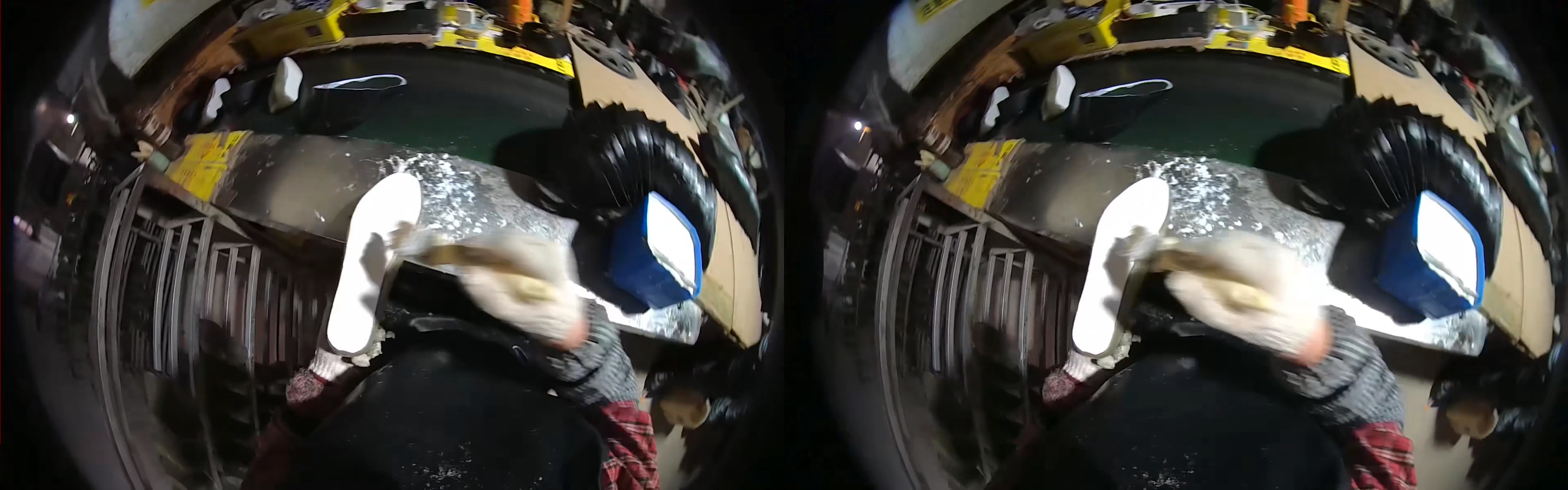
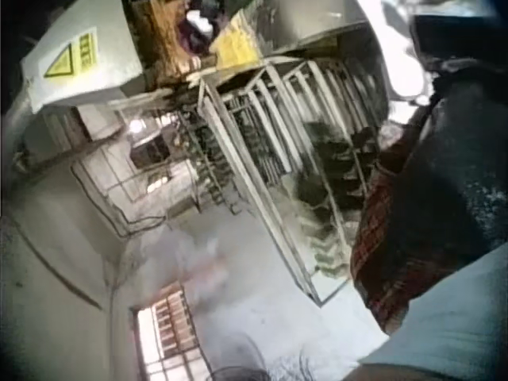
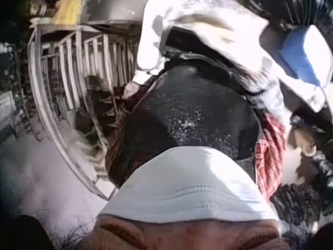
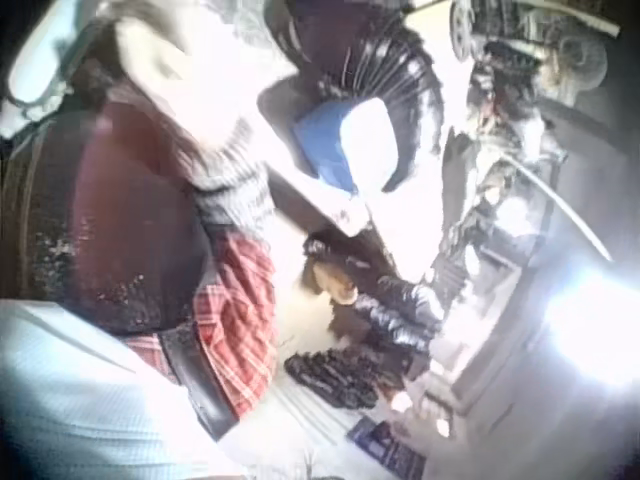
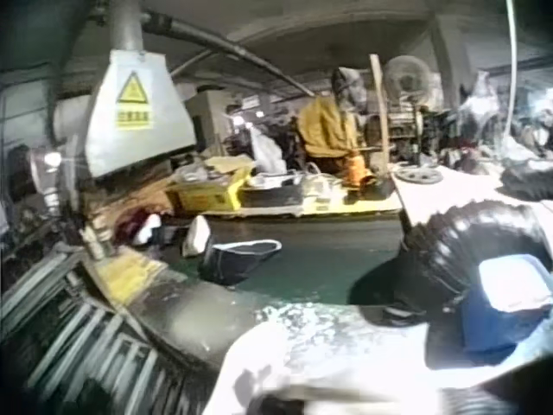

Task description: Applying adhesive to shoe soles and components using a brush on a factory conveyor line.

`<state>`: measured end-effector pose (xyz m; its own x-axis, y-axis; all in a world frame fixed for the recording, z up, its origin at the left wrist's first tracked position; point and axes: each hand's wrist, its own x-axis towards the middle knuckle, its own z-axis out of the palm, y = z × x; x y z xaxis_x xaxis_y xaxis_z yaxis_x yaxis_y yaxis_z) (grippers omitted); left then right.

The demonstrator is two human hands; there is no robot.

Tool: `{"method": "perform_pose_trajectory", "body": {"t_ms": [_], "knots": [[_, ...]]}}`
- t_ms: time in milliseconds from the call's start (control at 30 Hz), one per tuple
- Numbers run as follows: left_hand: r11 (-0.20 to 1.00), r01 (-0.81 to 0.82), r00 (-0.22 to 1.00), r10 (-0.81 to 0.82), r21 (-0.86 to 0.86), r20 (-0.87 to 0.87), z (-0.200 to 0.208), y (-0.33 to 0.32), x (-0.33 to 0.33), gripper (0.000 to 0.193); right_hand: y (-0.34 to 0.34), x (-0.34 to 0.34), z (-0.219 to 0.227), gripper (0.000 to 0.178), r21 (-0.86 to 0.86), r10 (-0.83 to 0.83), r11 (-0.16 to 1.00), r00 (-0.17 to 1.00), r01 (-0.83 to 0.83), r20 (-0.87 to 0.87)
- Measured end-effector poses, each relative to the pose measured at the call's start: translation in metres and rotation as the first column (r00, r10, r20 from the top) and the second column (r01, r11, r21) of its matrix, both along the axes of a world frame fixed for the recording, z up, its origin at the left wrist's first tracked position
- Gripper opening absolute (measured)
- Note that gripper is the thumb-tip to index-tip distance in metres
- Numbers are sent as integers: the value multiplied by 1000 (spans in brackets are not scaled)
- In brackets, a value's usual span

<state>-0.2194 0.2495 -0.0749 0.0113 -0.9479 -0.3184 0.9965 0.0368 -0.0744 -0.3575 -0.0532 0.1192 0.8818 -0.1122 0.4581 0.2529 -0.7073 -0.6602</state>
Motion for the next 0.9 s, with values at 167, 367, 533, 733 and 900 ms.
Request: {"method": "perform_pose_trajectory", "body": {"t_ms": [167, 367, 533, 733, 900], "knots": [[956, -293, 954, 293, 1, 64, -26, -9, -7, 72, -14, 104, -66, 22, 560, -211, 802, 976, 208, -61], [967, -255, 960, 254, -6, 121, -27, -18, 5, 59, 1, 33, -60, 25, -292, 309, 908, 951, -299, -12], [948, -313, 948, 308, -62, -83, -18, -19, 11, 60, -10, 107, -12, 24, 597, -116, 773, 973, 215, -200], [911, -404, 874, 357, 86, 329, 24, -31, 1, 67, 35, 87, -11, 17, -83, 449, 892, 891, -444, 59], [989, -20, 1000, 17, -147, -22, 31, -16, 12, 80, 45, 65, -2, 19, 446, 303, 878, 923, -174, -237]]}}
